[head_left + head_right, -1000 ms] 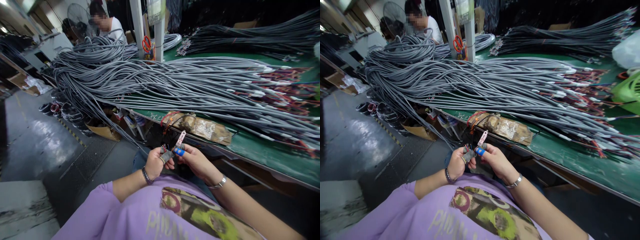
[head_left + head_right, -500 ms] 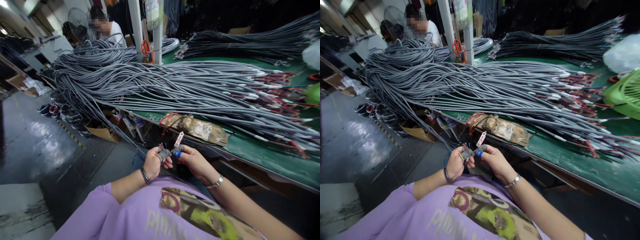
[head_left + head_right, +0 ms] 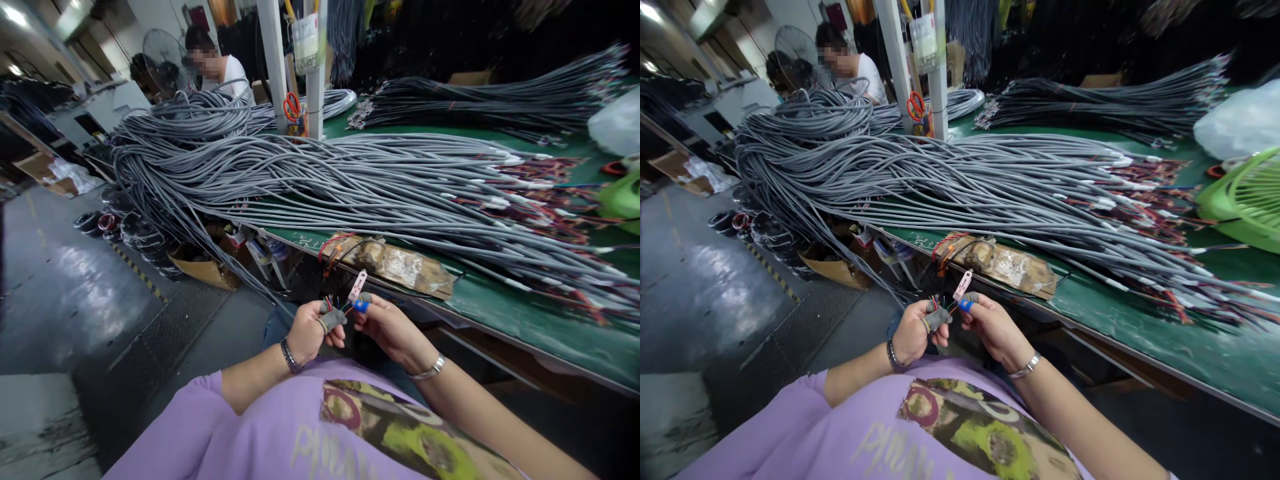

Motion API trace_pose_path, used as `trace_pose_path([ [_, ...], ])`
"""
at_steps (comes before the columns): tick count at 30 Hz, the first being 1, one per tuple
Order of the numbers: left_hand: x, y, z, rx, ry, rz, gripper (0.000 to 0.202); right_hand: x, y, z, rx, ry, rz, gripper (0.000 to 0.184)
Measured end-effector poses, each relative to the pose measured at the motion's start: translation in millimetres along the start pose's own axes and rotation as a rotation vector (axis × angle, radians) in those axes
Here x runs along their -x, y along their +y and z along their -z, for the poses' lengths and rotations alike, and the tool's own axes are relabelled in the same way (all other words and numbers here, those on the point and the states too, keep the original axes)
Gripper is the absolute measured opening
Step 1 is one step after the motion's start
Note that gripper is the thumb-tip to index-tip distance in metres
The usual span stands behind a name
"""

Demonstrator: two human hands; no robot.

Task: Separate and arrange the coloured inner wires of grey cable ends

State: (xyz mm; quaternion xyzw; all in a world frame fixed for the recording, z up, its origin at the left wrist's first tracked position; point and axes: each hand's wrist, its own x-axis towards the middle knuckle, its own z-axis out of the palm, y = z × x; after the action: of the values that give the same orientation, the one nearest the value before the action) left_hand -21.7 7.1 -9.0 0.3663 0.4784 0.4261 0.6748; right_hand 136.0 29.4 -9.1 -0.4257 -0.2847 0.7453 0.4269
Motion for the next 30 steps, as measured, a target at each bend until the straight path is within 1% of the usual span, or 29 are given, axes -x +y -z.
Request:
trace_pose_path([
  [2, 1, 1, 0.2, -0.006, 0.016, -0.021, 0.038, -1, 0, 5, -0.067, 0.034, -0.027, 0.026],
  [4, 2, 3, 0.7, -0.018, 0.016, -0.045, 0.039, -3, -1, 9, -0.117, 0.039, -0.066, 0.027],
  [7, 2, 7, 1.1, -0.04, -0.016, -0.066, 0.041, -6, -7, 12, -0.134, -0.022, -0.104, 0.032],
  [10, 0, 13, -0.4, -0.036, -0.074, -0.062, 0.043, -10, -15, 9, -0.077, -0.107, -0.078, 0.035],
  [12, -1, 18, -2.3, -0.02, -0.124, -0.034, 0.046, -12, -18, 5, -0.032, -0.121, -0.04, 0.035],
  [14, -3, 23, -4.2, 0.004, -0.16, 0.003, 0.048, -12, -17, 1, -0.006, -0.074, 0.02, 0.036],
  [17, -6, 28, -5.6, 0.027, -0.173, 0.043, 0.047, -13, -10, -4, 0.026, 0.071, 0.176, 0.042],
  [19, -8, 28, -5.5, 0.028, -0.179, 0.061, 0.047, -14, -6, -5, 0.04, 0.111, 0.242, 0.046],
  [20, -10, 28, -5.4, 0.027, -0.182, 0.068, 0.046, -15, -5, -6, 0.027, 0.092, 0.236, 0.047],
  [21, -11, 27, -5.4, 0.027, -0.185, 0.073, 0.046, -17, -4, -6, -0.001, 0.049, 0.201, 0.048],
  [23, -12, 25, -5.5, 0.027, -0.189, 0.081, 0.046, -20, -6, -7, -0.088, -0.057, 0.089, 0.049],
  [25, -13, 23, -6.1, 0.028, -0.19, 0.084, 0.046, -23, -8, -7, -0.175, -0.115, 0.017, 0.047],
  [28, -13, 20, -6.8, 0.026, -0.187, 0.093, 0.046, -28, -8, -8, -0.26, -0.098, 0.031, 0.041],
  [30, -14, 19, -6.9, 0.021, -0.179, 0.101, 0.047, -30, -6, -9, -0.282, -0.07, 0.051, 0.04],
])
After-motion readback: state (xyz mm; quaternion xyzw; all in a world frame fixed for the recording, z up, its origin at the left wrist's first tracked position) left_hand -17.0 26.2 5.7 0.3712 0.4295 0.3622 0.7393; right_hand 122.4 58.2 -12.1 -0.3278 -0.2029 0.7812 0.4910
